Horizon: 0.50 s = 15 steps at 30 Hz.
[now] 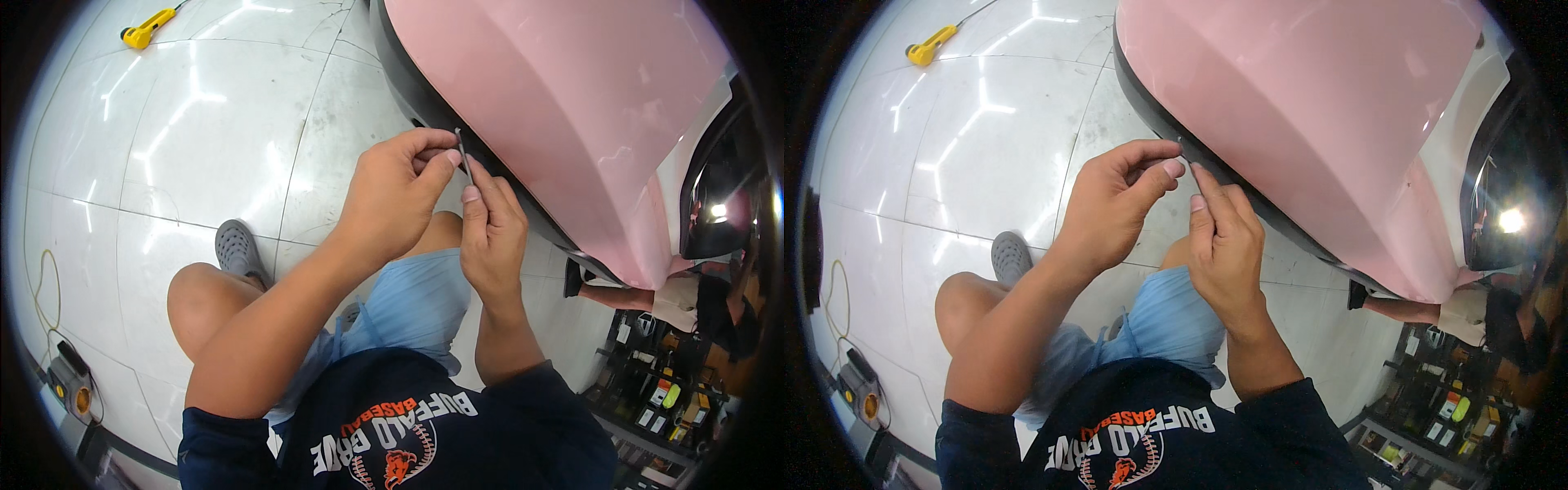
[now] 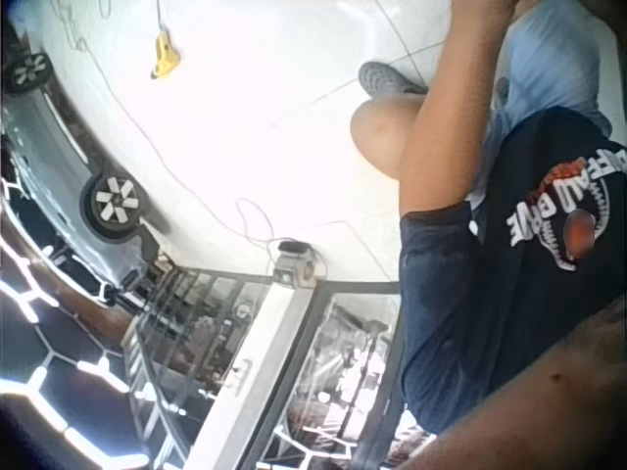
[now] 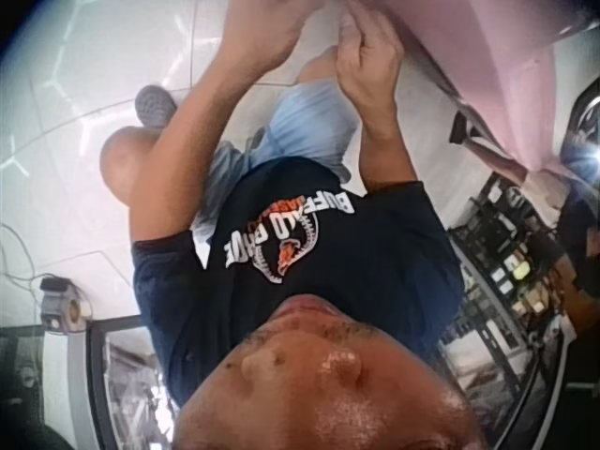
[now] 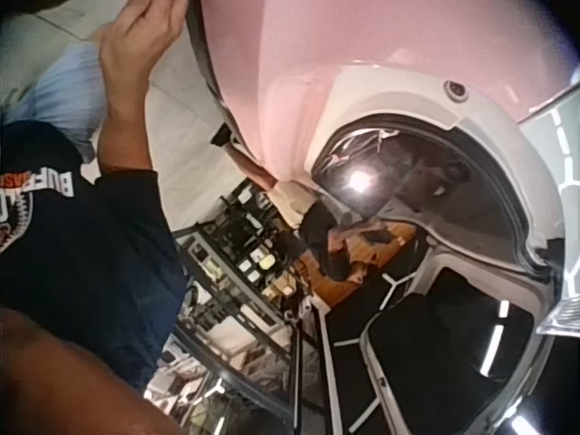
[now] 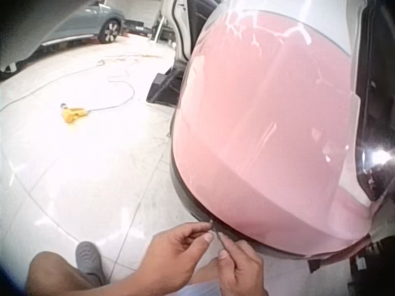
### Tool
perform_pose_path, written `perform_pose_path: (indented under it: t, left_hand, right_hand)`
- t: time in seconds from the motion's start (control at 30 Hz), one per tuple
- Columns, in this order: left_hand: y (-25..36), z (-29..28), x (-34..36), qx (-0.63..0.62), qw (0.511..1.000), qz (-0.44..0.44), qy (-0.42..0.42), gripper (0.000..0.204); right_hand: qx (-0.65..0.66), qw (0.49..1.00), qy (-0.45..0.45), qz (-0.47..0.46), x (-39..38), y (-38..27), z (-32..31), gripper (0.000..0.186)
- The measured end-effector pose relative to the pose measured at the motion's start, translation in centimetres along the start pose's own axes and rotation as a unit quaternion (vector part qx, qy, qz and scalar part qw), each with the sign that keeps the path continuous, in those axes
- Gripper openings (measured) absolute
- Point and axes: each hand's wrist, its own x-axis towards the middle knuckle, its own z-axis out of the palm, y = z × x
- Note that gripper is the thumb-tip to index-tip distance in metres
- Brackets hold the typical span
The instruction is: The person applies a pink vinyl wrap to the rear bumper of a white car. They use a squeegee to smooth the material and a knife to trim the edges, working around the curves and contours of the bumper.
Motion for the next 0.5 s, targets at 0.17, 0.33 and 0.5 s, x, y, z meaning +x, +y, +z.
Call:
perform_pose_path:
  t: [0.17, 0.33, 0.5]
  left_hand:
    - [-0.1, 0.6, 0.6, 0.010, 1.000, 0.006, -0.003, 0.029]
    - [-0.6, 1.0, 1.4, 0.006, 1.000, 0.004, -0.007, 0.025]
    - [-0.3, 1.3, 1.8, -0.007, 1.000, -0.007, -0.019, 0.024]
  right_hand:
    - [-0.039, 0.999, 0.026, 0.013, -0.2, -0.5, -0.2, 0.029]
    - [-0.097, 0.994, 0.042, -0.035, 0.2, -0.4, -0.7, 0.028]
    - [-0.134, 0.990, 0.045, -0.001, 0.4, -1.5, -1.2, 0.026]
